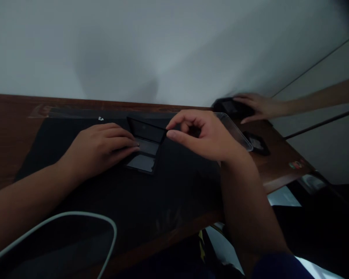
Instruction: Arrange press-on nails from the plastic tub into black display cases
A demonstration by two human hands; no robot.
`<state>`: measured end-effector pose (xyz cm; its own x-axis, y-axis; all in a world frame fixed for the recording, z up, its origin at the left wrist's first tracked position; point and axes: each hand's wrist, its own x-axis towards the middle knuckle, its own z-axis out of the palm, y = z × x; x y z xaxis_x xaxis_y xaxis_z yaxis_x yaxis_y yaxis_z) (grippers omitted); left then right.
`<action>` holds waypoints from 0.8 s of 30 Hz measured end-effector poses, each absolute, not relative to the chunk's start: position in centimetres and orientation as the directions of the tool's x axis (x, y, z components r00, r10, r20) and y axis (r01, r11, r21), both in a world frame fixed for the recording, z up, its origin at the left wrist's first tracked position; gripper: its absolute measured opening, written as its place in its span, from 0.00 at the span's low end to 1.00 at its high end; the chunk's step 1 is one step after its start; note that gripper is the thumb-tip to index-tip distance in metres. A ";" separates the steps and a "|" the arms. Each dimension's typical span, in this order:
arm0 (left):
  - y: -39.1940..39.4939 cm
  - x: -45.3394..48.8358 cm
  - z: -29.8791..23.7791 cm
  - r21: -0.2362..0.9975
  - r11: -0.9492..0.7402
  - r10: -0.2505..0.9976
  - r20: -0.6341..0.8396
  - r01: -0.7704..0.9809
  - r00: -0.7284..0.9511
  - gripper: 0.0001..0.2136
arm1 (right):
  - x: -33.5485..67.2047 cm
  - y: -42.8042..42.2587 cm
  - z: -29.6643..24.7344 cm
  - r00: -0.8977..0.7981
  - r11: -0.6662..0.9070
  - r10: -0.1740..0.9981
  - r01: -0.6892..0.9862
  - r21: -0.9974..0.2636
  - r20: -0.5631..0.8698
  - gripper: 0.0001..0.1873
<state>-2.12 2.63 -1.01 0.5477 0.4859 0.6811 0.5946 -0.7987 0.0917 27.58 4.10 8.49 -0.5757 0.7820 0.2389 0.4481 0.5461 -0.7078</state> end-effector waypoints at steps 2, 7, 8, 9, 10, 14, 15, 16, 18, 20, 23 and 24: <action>2.6 -1.9 -1.0 0.079 -0.808 0.468 0.689 0.584 0.554 0.08 | 28.2 4.4 8.7 -0.450 0.519 0.849 0.610 -0.599 0.277 0.16; 2.8 -1.8 -1.4 0.026 -0.813 0.432 0.696 0.581 0.573 0.08 | 30.5 5.5 9.3 -0.167 0.306 0.928 0.851 -0.427 0.332 0.15; 2.9 -1.8 -1.6 0.024 -0.815 0.429 0.697 0.579 0.575 0.08 | 31.1 5.7 9.4 -0.114 0.258 0.933 0.874 -0.411 0.342 0.15; 3.1 -1.9 -1.7 0.022 -0.822 0.417 0.703 0.569 0.575 0.07 | 31.8 6.0 9.4 -0.060 0.206 0.936 0.893 -0.400 0.346 0.15; 3.2 -1.9 -1.8 0.021 -0.828 0.409 0.705 0.560 0.579 0.07 | 32.5 6.4 9.5 -0.004 0.148 0.939 0.907 -0.394 0.343 0.15; 3.7 -2.1 -2.1 0.023 -0.841 0.388 0.722 0.540 0.573 0.06 | 35.5 8.2 8.8 0.209 -0.124 0.957 0.923 -0.365 0.203 0.18; 3.7 -2.1 -2.1 0.031 -0.841 0.393 0.721 0.540 0.570 0.06 | 36.2 8.8 8.5 0.247 -0.192 0.961 0.919 -0.343 0.125 0.18; 3.7 -2.2 -2.2 0.041 -0.839 0.403 0.717 0.543 0.569 0.06 | 36.8 9.3 8.1 0.272 -0.246 0.962 0.917 -0.314 0.040 0.17; 3.8 -2.2 -2.3 0.060 -0.840 0.416 0.708 0.539 0.570 0.07 | 37.7 10.2 7.3 0.297 -0.310 0.951 0.917 -0.253 -0.090 0.15; 3.7 -2.2 -2.5 0.088 -0.839 0.429 0.713 0.536 0.555 0.08 | 38.1 10.9 6.5 0.307 -0.331 0.942 0.917 -0.224 -0.134 0.13; 3.5 -2.1 -2.7 0.146 -0.823 0.469 0.721 0.550 0.510 0.10 | 38.3 11.4 5.5 0.290 -0.323 0.942 0.918 -0.229 -0.169 0.14; 3.4 -2.0 -2.7 0.158 -0.820 0.477 0.721 0.550 0.503 0.10 | 38.4 11.5 5.3 0.270 -0.309 0.946 0.920 -0.240 -0.180 0.16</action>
